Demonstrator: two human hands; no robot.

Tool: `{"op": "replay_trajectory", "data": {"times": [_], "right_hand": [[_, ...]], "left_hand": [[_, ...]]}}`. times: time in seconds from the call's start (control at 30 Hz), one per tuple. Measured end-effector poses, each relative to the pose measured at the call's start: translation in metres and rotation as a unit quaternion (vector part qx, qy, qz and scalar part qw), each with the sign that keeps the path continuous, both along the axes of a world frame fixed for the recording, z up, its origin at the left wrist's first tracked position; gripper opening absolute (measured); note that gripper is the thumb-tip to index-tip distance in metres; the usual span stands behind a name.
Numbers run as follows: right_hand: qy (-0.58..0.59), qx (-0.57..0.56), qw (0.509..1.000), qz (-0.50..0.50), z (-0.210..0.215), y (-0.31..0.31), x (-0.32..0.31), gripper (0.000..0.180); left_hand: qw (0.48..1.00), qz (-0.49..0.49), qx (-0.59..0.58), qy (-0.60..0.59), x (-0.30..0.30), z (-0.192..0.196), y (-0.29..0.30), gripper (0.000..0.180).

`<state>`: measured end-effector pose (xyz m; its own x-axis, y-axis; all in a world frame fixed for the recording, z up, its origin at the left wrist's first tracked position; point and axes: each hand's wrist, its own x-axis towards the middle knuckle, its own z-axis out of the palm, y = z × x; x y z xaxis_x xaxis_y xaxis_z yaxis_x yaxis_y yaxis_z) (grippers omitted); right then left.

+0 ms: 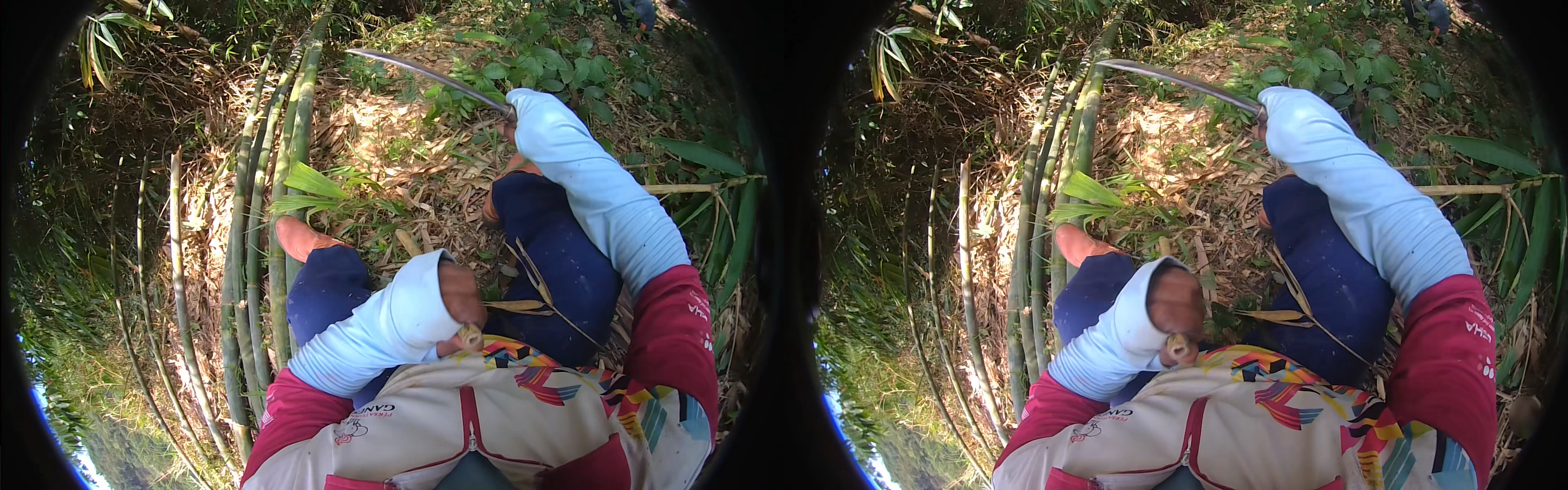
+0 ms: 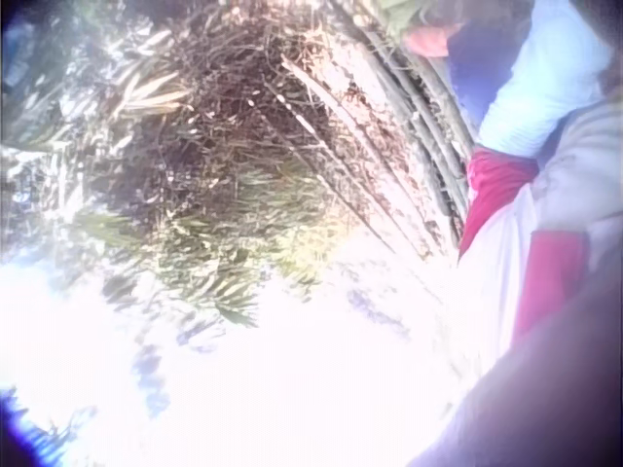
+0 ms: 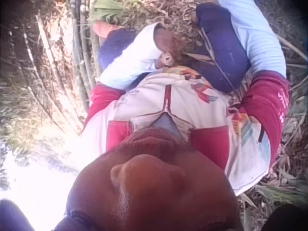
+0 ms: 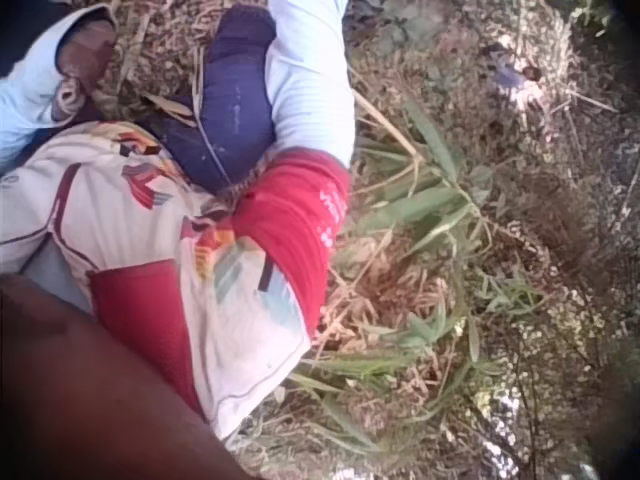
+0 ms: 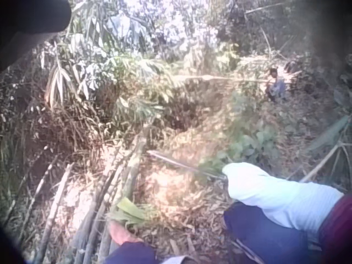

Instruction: The person sits on the ground in a bamboo grove and uses a machete to chop a bamboo stalk into smaller sections. They repeatedly strike the stalk to sever it and then handle the cut pieces.

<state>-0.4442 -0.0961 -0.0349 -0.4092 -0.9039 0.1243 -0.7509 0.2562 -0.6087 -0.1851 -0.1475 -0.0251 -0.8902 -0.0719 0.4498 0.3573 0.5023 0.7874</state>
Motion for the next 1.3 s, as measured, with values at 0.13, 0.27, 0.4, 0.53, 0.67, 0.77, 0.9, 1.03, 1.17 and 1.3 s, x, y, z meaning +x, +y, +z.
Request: {"op": "replay_trajectory", "data": {"times": [0.13, 0.27, 0.4, 0.53, 0.67, 0.77, 0.9, 1.03, 1.17, 1.3], "right_hand": [[0.026, 0.050, 0.998, 0.024, 0.008, 0.007, -0.004, 0.023], [0.079, -0.073, 0.991, 0.078, 0.030, 0.008, 0.023, 0.029], [-0.090, -0.080, 0.986, 0.116, 0.049, 0.015, 0.055, 0.030], [0.006, -0.085, 0.981, 0.176, 0.048, 0.025, 0.066, 0.032], [0.077, -0.026, 0.971, 0.223, 0.051, 0.025, 0.070, 0.041], [0.085, -0.042, 0.965, 0.243, 0.048, 0.026, 0.068, 0.040], [0.067, -0.067, 0.964, 0.250, 0.044, 0.027, 0.070, 0.039], [0.071, -0.061, 0.961, 0.259, 0.046, 0.028, 0.072, 0.037], [0.059, -0.065, 0.956, 0.281, 0.042, 0.027, 0.072, 0.036], [0.079, -0.076, 0.954, 0.278, 0.038, 0.024, 0.069, 0.034]], "left_hand": [[0.978, 0.144, 0.147, 0.045, 0.003, -0.014, -0.010, 0.022], [0.938, 0.179, 0.292, 0.052, -0.009, -0.011, -0.010, 0.028], [0.923, 0.231, 0.306, 0.030, -0.007, -0.020, -0.010, 0.030], [0.927, 0.256, 0.275, 0.013, -0.015, -0.024, -0.018, 0.045], [0.907, 0.221, 0.357, 0.012, -0.006, -0.024, -0.022, 0.055], [0.877, 0.213, 0.431, 0.026, 0.001, -0.005, -0.013, 0.049], [0.929, 0.246, 0.275, -0.013, 0.004, -0.011, -0.014, 0.041], [0.964, 0.250, 0.067, -0.064, 0.004, -0.034, -0.020, 0.035], [0.963, 0.248, -0.016, -0.105, 0.011, -0.065, -0.034, 0.032], [0.960, 0.240, -0.022, -0.141, 0.015, -0.089, -0.046, 0.031]]}}
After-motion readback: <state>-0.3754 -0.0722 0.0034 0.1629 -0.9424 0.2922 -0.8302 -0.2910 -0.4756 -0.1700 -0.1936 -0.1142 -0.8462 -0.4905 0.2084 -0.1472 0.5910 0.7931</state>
